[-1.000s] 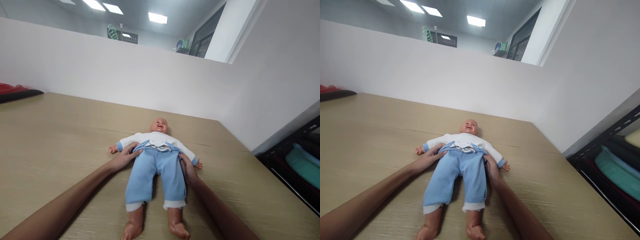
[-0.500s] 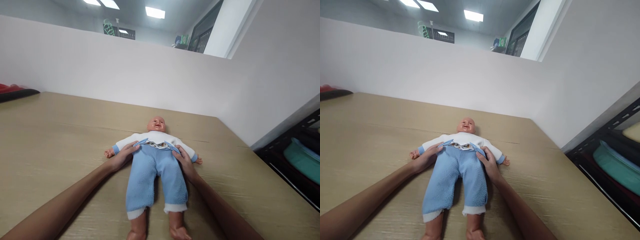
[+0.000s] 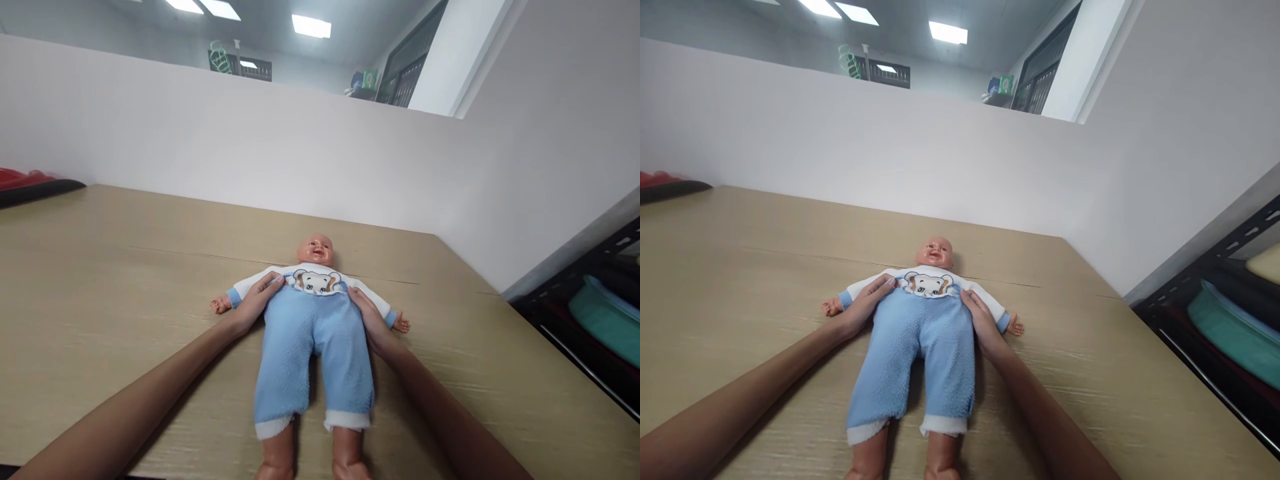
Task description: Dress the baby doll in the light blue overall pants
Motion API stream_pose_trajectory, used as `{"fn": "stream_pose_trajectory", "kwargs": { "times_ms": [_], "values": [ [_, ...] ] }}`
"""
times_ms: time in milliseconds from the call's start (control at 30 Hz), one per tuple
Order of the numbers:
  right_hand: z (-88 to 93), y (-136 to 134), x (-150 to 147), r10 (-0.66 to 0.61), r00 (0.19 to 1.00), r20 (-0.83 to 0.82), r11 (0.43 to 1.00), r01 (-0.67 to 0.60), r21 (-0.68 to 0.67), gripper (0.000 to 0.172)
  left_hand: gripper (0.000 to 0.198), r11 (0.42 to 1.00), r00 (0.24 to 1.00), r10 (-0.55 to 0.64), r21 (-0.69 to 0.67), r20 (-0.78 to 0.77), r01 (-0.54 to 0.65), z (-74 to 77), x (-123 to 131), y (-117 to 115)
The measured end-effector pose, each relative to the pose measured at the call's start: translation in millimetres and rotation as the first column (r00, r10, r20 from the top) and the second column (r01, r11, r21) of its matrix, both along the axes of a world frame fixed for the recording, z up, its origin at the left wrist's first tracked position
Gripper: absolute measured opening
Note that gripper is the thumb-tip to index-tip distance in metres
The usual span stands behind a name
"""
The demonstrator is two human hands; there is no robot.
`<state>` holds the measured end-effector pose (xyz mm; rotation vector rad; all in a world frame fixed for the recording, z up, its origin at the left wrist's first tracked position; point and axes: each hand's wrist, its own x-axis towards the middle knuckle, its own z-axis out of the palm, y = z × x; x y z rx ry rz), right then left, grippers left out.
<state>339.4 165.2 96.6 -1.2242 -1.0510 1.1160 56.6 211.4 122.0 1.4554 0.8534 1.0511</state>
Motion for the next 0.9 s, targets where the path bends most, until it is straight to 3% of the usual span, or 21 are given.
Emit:
{"fn": "stream_pose_trajectory", "kwargs": {
  "times_ms": [167, 300, 400, 500, 567, 667, 800, 900],
  "values": [
    [14.8, -11.1, 0.3, -0.155, 0.966, 0.207, 0.977, 0.118, 0.178, 0.045, 0.035, 0.996, 1.0, 0.015, 0.085, -0.013, -0.014, -0.3, -4.8, -4.0],
    [43.7, -19.4, -4.2, -0.29, 0.903, 0.316, 0.922, 0.175, 0.347, 0.042, 0.031, 0.978, 0.995, 0.102, 0.187, -0.016, -0.097, -1.6, -2.5, -10.3],
    [79.0, -13.6, -17.4, -0.225, 0.876, 0.426, 0.924, 0.053, 0.38, 0.036, 0.03, 0.968, 0.989, 0.149, 0.205, -0.002, -0.145, -0.8, 0.4, -15.0],
    [117.5, 9.4, -42.4, 0.004, 0.806, 0.592, 0.925, -0.229, 0.305, 0.03, 0.028, 0.953, 0.983, 0.178, 0.239, 0.044, -0.184, 0.6, 1.3, -18.3],
    [136.4, 33.6, -64.4, 0.14, 0.688, 0.712, 0.87, -0.429, 0.244, 0.027, 0.026, 0.943, 0.98, 0.185, 0.267, 0.068, -0.197, 1.1, 0.3, -20.0],
    [145.5, 75.7, -101.3, 0.276, 0.422, 0.863, 0.749, -0.658, 0.082, 0.024, 0.024, 0.935, 0.987, 0.147, 0.318, 0.064, -0.16, 0.6, -2.1, -22.7],
    [128.5, 124.8, -147.0, 0.363, 0.007, 0.932, 0.555, -0.805, -0.21, 0.034, 0.023, 0.914, 0.993, 0.114, 0.391, 0.015, -0.111, -2.1, -3.2, -24.9],
    [112.5, 147.0, -167.9, 0.371, -0.232, 0.899, 0.481, -0.78, -0.4, 0.052, 0.021, 0.899, 0.987, 0.161, 0.417, -0.022, -0.138, -4.7, -2.7, -23.4]
  ]
}}
